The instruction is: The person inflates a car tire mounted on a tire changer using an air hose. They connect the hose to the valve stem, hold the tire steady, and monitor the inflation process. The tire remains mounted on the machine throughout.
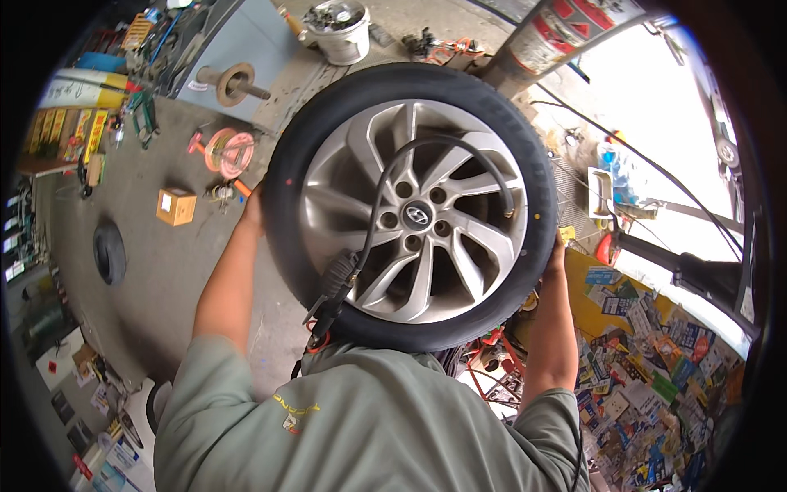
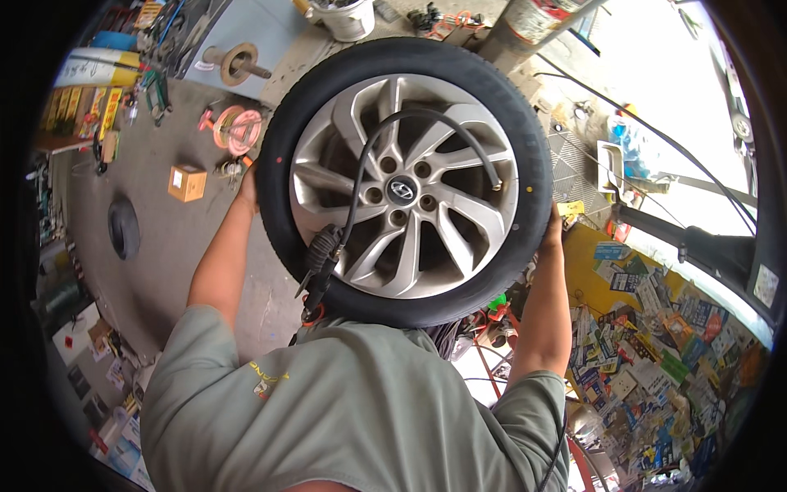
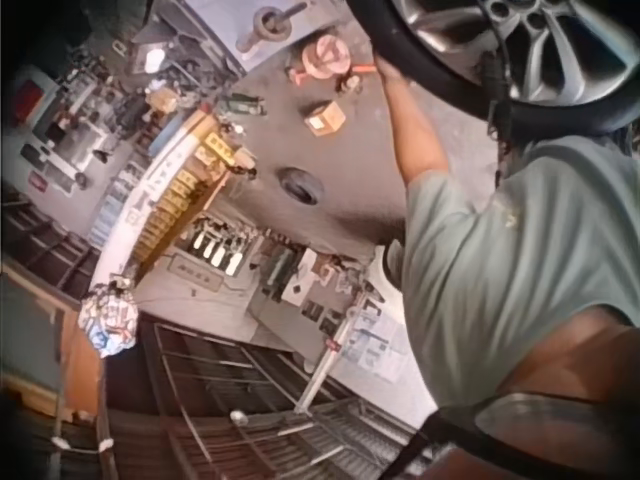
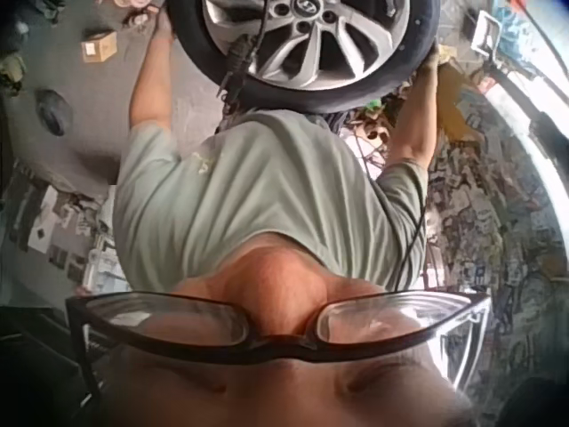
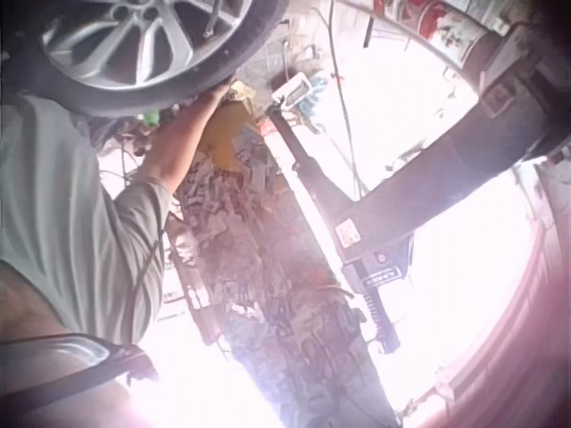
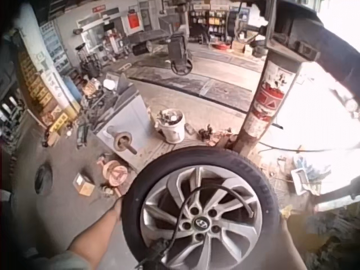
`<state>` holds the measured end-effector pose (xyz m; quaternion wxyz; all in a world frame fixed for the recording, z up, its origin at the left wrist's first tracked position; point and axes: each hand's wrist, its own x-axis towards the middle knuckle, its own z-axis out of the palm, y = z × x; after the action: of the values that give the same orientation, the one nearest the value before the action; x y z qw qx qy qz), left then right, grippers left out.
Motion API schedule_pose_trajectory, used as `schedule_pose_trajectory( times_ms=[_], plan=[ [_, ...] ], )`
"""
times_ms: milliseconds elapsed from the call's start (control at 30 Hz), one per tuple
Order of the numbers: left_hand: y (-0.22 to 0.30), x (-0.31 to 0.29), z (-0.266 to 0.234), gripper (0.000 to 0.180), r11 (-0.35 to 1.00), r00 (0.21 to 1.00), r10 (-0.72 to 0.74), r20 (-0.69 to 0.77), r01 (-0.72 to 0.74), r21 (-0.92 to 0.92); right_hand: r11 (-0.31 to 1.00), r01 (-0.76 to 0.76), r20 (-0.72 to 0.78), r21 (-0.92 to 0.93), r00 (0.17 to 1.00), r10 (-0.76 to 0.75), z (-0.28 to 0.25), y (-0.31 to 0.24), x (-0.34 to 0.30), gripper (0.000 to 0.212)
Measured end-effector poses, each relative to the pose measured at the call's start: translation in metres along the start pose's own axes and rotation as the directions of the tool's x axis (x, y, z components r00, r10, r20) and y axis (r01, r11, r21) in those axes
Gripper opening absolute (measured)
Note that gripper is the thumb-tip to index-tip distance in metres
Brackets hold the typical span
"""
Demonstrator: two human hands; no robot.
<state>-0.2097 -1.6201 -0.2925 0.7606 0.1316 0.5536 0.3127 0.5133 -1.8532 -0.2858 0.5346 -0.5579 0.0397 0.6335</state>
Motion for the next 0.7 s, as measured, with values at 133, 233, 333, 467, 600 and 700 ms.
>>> schedule_pose_trajectory(
  times_ms=[133,233,333,467,600,700],
  plan=[
    [-0.006,-0.091,0.026,0.076,0.998,0.995,-0.001,-0.103,0.007,0.062,0.996,-0.053,-0.017,-0.065,0.999,0.052,0.033,-0.005,0.008,0.066],
    [-0.044,-0.142,0.040,0.061,0.843,0.840,0.426,-0.336,-0.234,0.484,0.997,-0.056,-0.052,-0.061,0.997,0.053,0.030,-0.005,0.008,0.067],
    [-0.093,-0.215,0.059,0.060,0.447,0.733,0.671,-0.110,-0.282,0.849,0.997,-0.047,-0.088,-0.063,0.995,0.041,0.023,-0.001,0.004,0.068],
    [-0.126,-0.282,0.137,0.085,-0.055,0.837,0.520,0.171,-0.167,0.984,0.991,-0.130,-0.048,-0.021,0.991,0.129,0.029,-0.007,0.003,0.066],
    [-0.144,-0.278,0.141,0.076,-0.050,0.903,0.422,0.086,-0.071,0.996,0.997,-0.069,-0.043,-0.041,0.997,0.067,0.029,-0.006,0.004,0.064],
    [-0.145,-0.275,0.130,0.062,-0.021,0.868,0.484,0.111,-0.116,0.993,0.997,-0.070,-0.039,-0.035,0.997,0.069,0.029,-0.006,0.005,0.063]
  ],
)
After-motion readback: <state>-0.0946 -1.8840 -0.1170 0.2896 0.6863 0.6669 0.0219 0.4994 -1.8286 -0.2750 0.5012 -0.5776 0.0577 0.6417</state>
